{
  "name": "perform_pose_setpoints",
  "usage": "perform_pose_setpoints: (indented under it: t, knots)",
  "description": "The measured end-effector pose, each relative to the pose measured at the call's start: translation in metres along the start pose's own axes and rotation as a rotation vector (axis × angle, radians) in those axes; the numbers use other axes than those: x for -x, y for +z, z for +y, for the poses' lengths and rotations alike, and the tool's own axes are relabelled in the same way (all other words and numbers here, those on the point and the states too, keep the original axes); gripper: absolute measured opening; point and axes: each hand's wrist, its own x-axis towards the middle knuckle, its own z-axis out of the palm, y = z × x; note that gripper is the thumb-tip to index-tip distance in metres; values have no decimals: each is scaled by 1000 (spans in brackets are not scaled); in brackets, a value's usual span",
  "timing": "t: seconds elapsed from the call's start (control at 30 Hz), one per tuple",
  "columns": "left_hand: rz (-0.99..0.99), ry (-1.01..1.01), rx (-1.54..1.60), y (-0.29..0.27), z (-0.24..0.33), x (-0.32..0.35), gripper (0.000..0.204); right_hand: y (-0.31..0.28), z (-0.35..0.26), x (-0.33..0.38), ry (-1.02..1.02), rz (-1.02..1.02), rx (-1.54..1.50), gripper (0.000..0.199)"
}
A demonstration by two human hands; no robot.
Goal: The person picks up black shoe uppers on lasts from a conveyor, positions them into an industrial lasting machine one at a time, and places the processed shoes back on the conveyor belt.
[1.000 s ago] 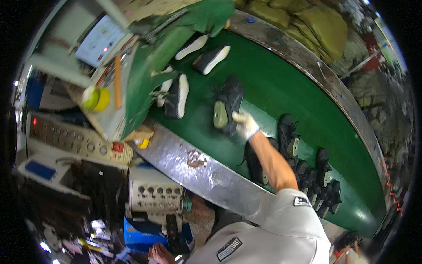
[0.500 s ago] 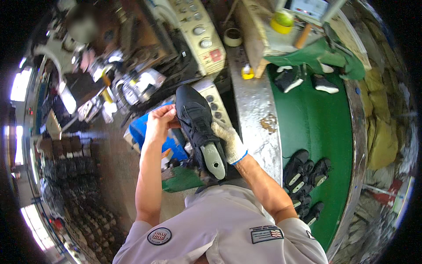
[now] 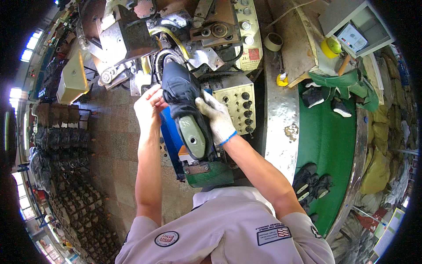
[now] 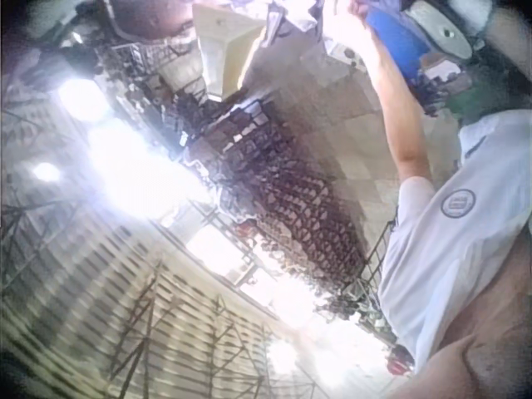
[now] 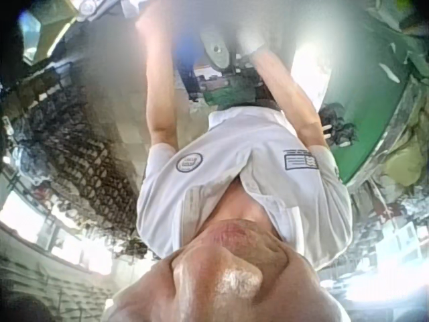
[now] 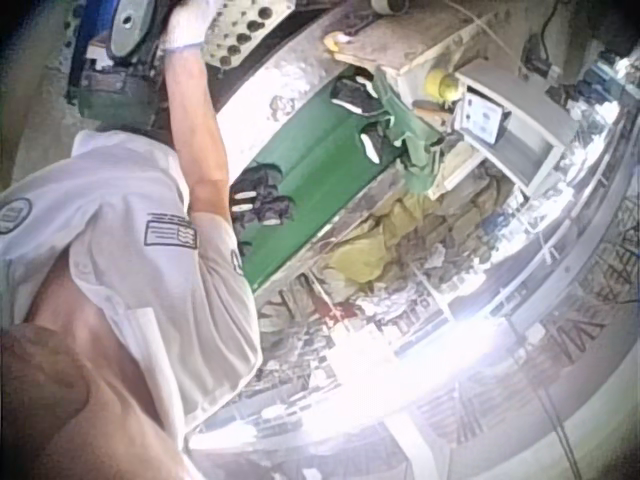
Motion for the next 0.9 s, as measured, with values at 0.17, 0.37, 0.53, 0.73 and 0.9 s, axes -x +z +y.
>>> perform_pose_setpoints:
  t: [0.17,0.37,0.53,0.73,0.9]
  knots:
    - [12,105,253,-6,4,-14,42,24,22,-38,-46,106,-78,53]
    - [-8,49,210,-5,-2,-12,33,18,57,-82,-159,226,31,60]
    - [-137,-336,371,6,-20,21,48,14,56,-79,-159,229,184,42]
    - [-152,-359,273,4,-20,18,54,25,55,-77,-139,292,207,39]
    - [-129,-309,264,5,-28,16,55,20,61,-79,-205,319,278,37]
